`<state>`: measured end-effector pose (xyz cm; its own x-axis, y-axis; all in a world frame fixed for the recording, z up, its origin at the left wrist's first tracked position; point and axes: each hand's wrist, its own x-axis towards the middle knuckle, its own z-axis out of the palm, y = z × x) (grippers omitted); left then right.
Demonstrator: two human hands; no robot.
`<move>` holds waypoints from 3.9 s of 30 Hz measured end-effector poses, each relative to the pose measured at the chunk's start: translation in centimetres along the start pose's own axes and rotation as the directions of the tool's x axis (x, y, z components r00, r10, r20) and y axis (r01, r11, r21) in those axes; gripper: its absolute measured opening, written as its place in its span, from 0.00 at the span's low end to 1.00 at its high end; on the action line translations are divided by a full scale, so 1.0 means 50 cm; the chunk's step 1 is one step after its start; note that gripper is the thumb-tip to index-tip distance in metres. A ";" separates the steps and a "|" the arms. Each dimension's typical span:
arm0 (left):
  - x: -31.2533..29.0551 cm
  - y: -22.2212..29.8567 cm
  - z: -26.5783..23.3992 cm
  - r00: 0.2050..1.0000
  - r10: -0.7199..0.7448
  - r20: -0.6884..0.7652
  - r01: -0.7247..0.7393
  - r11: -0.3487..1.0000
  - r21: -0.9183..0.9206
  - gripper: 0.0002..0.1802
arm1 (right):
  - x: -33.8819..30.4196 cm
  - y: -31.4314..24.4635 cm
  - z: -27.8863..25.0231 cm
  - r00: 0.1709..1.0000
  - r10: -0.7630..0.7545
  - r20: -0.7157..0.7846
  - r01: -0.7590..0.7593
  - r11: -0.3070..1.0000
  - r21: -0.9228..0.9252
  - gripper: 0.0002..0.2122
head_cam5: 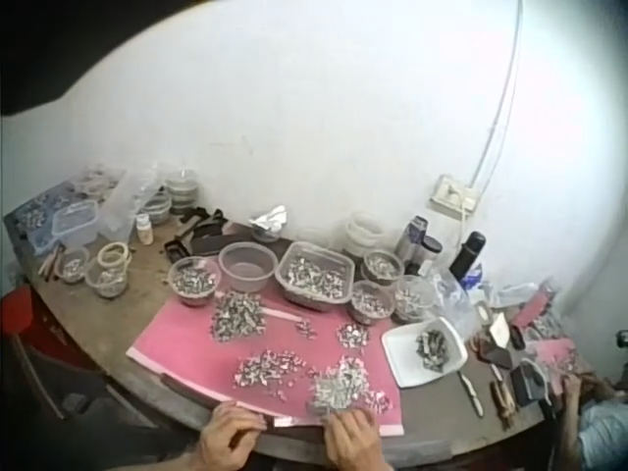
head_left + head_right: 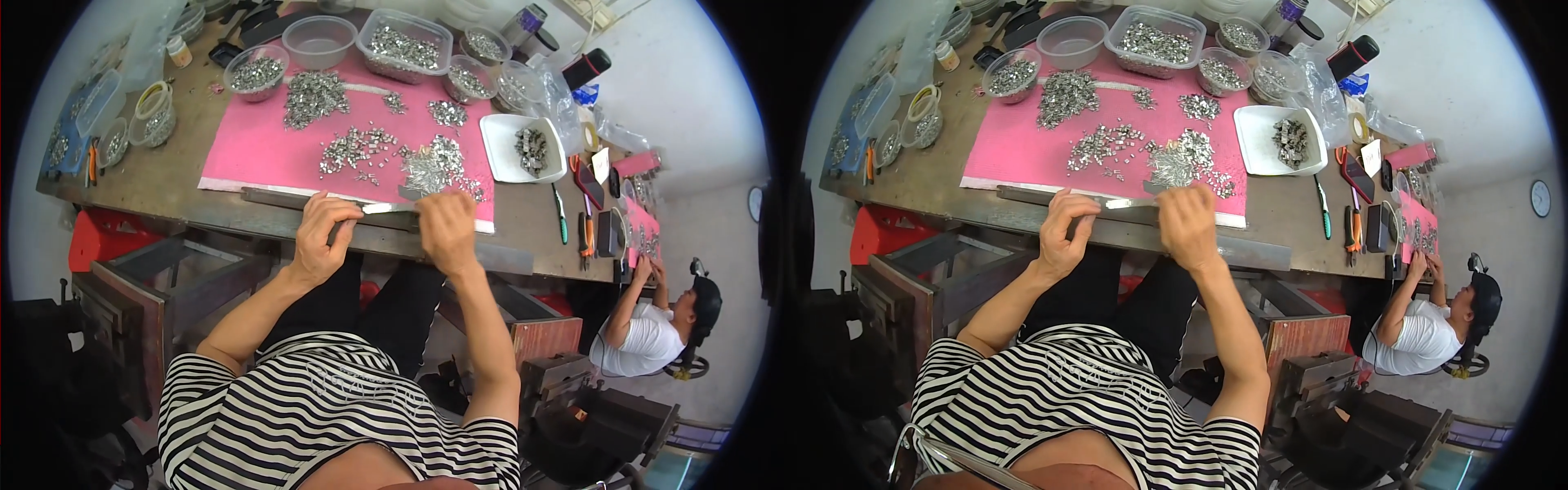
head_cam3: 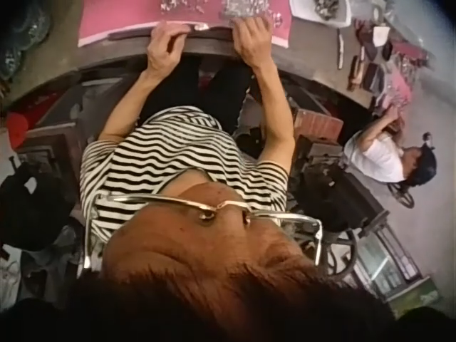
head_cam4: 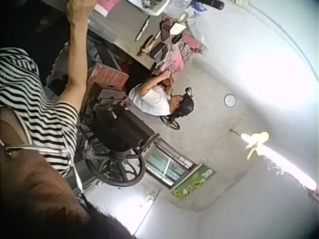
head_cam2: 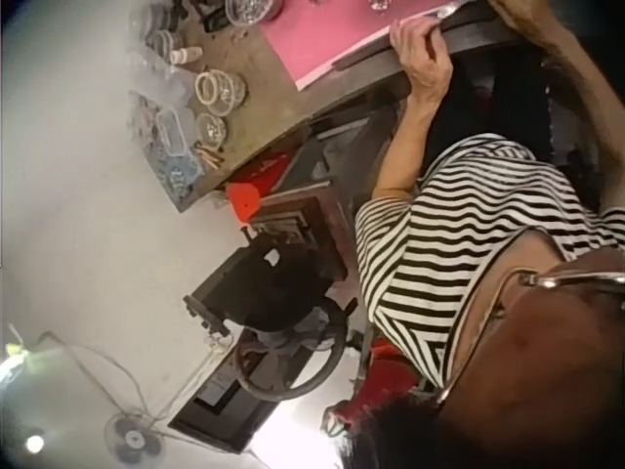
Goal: The person aligns small metal pieces into a metal fixture bar by hand, places the fixture into a manual press machine, operates the hand wheel, and loads more metal pieces into the fixture.
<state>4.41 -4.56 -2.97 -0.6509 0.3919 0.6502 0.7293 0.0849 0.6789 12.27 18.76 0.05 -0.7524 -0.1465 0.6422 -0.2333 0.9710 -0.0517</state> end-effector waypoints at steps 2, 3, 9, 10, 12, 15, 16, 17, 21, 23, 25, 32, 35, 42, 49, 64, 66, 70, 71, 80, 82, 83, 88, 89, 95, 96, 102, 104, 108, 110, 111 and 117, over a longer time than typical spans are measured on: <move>0.007 0.008 0.007 1.000 0.015 -0.003 -0.015 1.000 -0.005 0.13 | 0.012 0.071 -0.032 0.988 0.079 -0.129 -0.094 0.990 -0.109 0.08; 0.013 0.017 0.014 1.000 0.031 -0.003 -0.031 0.999 -0.016 0.13 | 0.012 0.119 -0.056 0.961 0.156 -0.228 -0.199 0.963 -0.182 0.09; 0.082 0.019 0.087 0.984 0.145 0.104 -0.143 0.989 -0.026 0.12 | -0.034 0.188 -0.055 0.863 0.499 -0.077 -0.504 0.843 -0.191 0.13; 0.102 0.018 0.104 0.974 0.141 0.175 -0.142 0.990 -0.007 0.10 | -0.049 0.175 -0.043 0.873 0.487 -0.039 -0.486 0.859 -0.158 0.11; 0.138 0.005 0.153 0.959 0.177 0.221 -0.183 0.983 0.008 0.09 | -0.058 0.145 -0.022 0.857 0.514 -0.028 -0.514 0.852 -0.098 0.06; 0.168 -0.022 0.229 0.922 0.228 0.312 -0.262 0.962 0.071 0.06 | -0.061 0.132 -0.004 0.836 0.548 -0.008 -0.548 0.836 -0.037 0.03; 0.172 -0.030 0.248 0.904 0.238 0.355 -0.297 0.947 0.122 0.05 | -0.057 0.130 0.004 0.843 0.538 -0.021 -0.538 0.842 -0.040 0.03; 0.174 -0.031 0.262 0.894 0.226 0.386 -0.300 0.943 0.144 0.05 | -0.055 0.130 0.011 0.843 0.537 -0.022 -0.538 0.842 -0.041 0.03; 0.178 -0.041 0.299 0.879 0.219 0.423 -0.328 0.923 0.203 0.05 | -0.048 0.127 0.023 0.862 0.507 -0.011 -0.503 0.853 -0.139 0.03; 0.176 -0.045 0.306 0.875 0.223 0.430 -0.343 0.912 0.224 0.05 | -0.047 0.127 0.024 0.863 0.505 0.002 -0.499 0.853 -0.152 0.03; 0.178 -0.053 0.309 0.872 0.211 0.442 -0.328 0.922 0.207 0.05 | -0.048 0.130 0.025 0.863 0.505 0.007 -0.500 0.856 -0.135 0.04; 0.186 -0.050 0.307 0.848 0.176 0.501 -0.285 0.947 0.150 0.08 | -0.049 0.133 0.024 0.844 0.533 0.056 -0.527 0.845 -0.092 0.05; 0.191 -0.046 0.305 0.843 0.179 0.507 -0.294 0.943 0.157 0.11 | -0.052 0.122 0.009 0.866 0.500 0.022 -0.498 0.864 -0.074 0.05; 0.224 -0.062 0.223 0.833 0.053 0.551 -0.140 0.983 0.117 0.09 | -0.042 0.024 -0.017 0.867 0.495 0.055 -0.488 0.822 0.293 0.05; 0.177 -0.089 0.073 0.845 -0.034 0.534 -0.080 0.979 0.188 0.08 | -0.021 -0.049 0.031 0.971 0.226 0.073 -0.237 0.937 0.255 0.09; 0.145 -0.082 0.058 0.877 -0.070 0.475 -0.097 0.943 0.319 0.05 | -0.033 0.070 0.005 0.865 0.496 -0.079 -0.487 0.867 0.108 0.04; 0.146 -0.078 0.062 0.888 -0.061 0.456 -0.112 0.933 0.343 0.05 | -0.036 0.103 0.005 0.866 0.496 -0.058 -0.494 0.868 0.052 0.04; 0.143 -0.075 0.064 0.891 -0.064 0.450 -0.117 0.924 0.363 0.04 | -0.039 0.130 0.017 0.907 0.422 0.005 -0.421 0.905 -0.058 0.05; 0.141 -0.077 0.062 0.901 -0.034 0.433 -0.137 0.924 0.356 0.03 | -0.039 0.131 0.018 0.931 0.363 0.033 -0.358 0.927 -0.109 0.05; 0.094 -0.043 0.065 0.913 0.095 0.396 -0.138 0.987 0.079 0.05 | -0.048 0.151 0.014 0.910 0.402 0.101 -0.397 0.915 -0.066 0.05; 0.090 -0.040 0.069 0.908 0.113 0.403 -0.141 0.989 0.041 0.06 | -0.049 0.148 0.009 0.904 0.416 0.095 -0.416 0.909 -0.025 0.04; 0.089 -0.041 0.069 0.909 0.110 0.401 -0.139 0.989 0.043 0.06 | -0.042 0.138 0.005 0.905 0.414 0.097 -0.413 0.910 -0.023 0.04; 0.087 -0.037 0.065 0.904 0.171 0.391 -0.219 0.972 0.081 0.05 | -0.030 0.038 -0.013 0.888 0.459 0.041 -0.452 0.851 0.265 0.04; 0.087 -0.035 0.065 0.904 0.171 0.392 -0.219 0.972 0.081 0.05 | -0.037 0.019 -0.002 0.903 0.427 0.054 -0.422 0.852 0.311 0.06; 0.086 -0.033 0.063 0.913 0.145 0.381 -0.181 0.982 0.059 0.05 | -0.038 -0.056 0.037 0.950 0.312 0.009 -0.302 0.913 0.273 0.07; 0.085 -0.032 0.061 0.913 0.143 0.383 -0.174 0.984 0.046 0.05 | -0.039 -0.060 0.042 0.950 0.312 0.008 -0.303 0.913 0.273 0.07; 0.071 -0.023 0.067 0.944 0.108 0.312 -0.133 0.989 0.059 0.05 | -0.051 -0.084 0.072 0.935 0.336 -0.110 -0.313 0.931 0.185 0.09; 0.066 -0.022 0.071 0.952 0.098 0.289 -0.122 0.990 0.067 0.05 | -0.056 -0.088 0.075 0.936 0.321 -0.143 -0.302 0.943 0.140 0.08; 0.056 -0.025 0.078 0.962 0.123 0.242 -0.148 0.985 0.087 0.07 | -0.065 -0.086 0.054 0.954 0.275 -0.120 -0.257 0.955 0.150 0.09; 0.054 -0.023 0.081 0.964 0.131 0.231 -0.156 0.984 0.090 0.08 | -0.071 -0.077 0.042 0.941 0.305 -0.146 -0.274 0.940 0.202 0.10; 0.054 -0.021 0.083 0.963 0.135 0.232 -0.163 0.981 0.106 0.08 | -0.076 -0.074 0.033 0.929 0.340 -0.148 -0.307 0.929 0.208 0.10; 0.045 -0.020 0.088 0.961 0.140 0.236 -0.179 0.972 0.151 0.09 | -0.099 -0.015 0.010 0.840 0.508 -0.192 -0.478 0.859 0.182 0.08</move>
<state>3.15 0.28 -3.66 -0.4737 0.6053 0.6397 0.8574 0.1510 0.4921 15.86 18.66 -3.48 -0.6321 0.4061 0.6600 0.0473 0.8703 -0.4902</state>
